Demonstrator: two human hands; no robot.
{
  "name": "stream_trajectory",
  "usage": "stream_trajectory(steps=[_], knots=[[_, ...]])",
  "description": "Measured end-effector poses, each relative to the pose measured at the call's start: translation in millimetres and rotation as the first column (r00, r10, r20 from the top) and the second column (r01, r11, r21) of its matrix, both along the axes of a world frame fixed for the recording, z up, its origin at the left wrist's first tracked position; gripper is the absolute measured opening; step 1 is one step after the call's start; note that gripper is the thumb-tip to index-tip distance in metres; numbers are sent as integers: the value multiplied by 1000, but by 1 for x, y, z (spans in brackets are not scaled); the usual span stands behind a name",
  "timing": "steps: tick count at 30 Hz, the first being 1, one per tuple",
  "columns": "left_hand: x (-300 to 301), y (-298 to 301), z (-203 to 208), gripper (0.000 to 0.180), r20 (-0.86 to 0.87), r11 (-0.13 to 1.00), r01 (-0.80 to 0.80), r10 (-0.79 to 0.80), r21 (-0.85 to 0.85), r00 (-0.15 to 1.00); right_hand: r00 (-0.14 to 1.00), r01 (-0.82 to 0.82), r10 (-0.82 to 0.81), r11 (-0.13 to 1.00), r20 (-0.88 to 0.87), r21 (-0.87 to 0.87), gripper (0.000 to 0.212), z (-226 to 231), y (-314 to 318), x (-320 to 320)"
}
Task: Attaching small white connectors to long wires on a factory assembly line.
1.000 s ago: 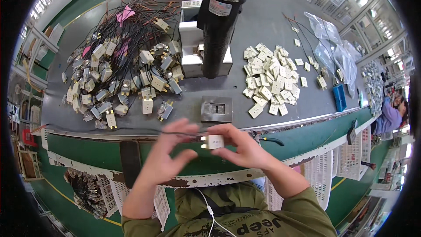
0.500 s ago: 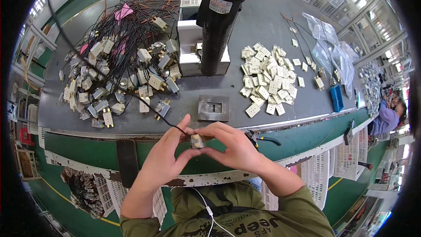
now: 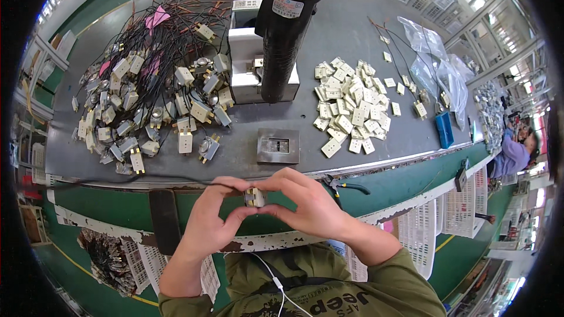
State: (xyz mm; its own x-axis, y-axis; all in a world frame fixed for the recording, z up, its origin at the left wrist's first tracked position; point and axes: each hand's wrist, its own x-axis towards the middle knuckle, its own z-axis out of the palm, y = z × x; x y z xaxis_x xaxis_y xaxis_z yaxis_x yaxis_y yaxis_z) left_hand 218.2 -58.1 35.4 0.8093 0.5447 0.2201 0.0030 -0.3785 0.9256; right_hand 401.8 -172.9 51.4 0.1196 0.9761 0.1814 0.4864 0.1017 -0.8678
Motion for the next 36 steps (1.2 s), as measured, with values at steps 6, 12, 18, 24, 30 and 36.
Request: stream_trajectory(steps=[6, 12, 18, 24, 30, 36], knots=[[-81, 32, 6, 40, 142, 808, -577, 589, -115, 796, 787, 559, -572, 820, 233, 126, 45, 3, -26, 82], [-316, 85, -76, 37, 438, 285, -920, 887, -269, 146, 707, 681, -706, 693, 35, 237, 42, -41, -43, 142], [-456, -24, -293, 31, -111, -251, -614, 960, -748, -257, 770, 632, -635, 745, -65, 211, 42, -56, -42, 105], [-448, -100, -378, 49, -324, -287, -486, 946, -825, -8, 807, 590, -588, 793, -60, 154, 40, -51, -33, 90], [-426, 16, -273, 47, -222, -201, -939, 965, -280, -141, 816, 578, -572, 803, -85, 145, 20, -43, -39, 77], [-215, 91, -46, 30, 115, 281, -912, 938, 299, 327, 862, 473, -458, 881, -219, 22, 17, -41, -32, 50]])
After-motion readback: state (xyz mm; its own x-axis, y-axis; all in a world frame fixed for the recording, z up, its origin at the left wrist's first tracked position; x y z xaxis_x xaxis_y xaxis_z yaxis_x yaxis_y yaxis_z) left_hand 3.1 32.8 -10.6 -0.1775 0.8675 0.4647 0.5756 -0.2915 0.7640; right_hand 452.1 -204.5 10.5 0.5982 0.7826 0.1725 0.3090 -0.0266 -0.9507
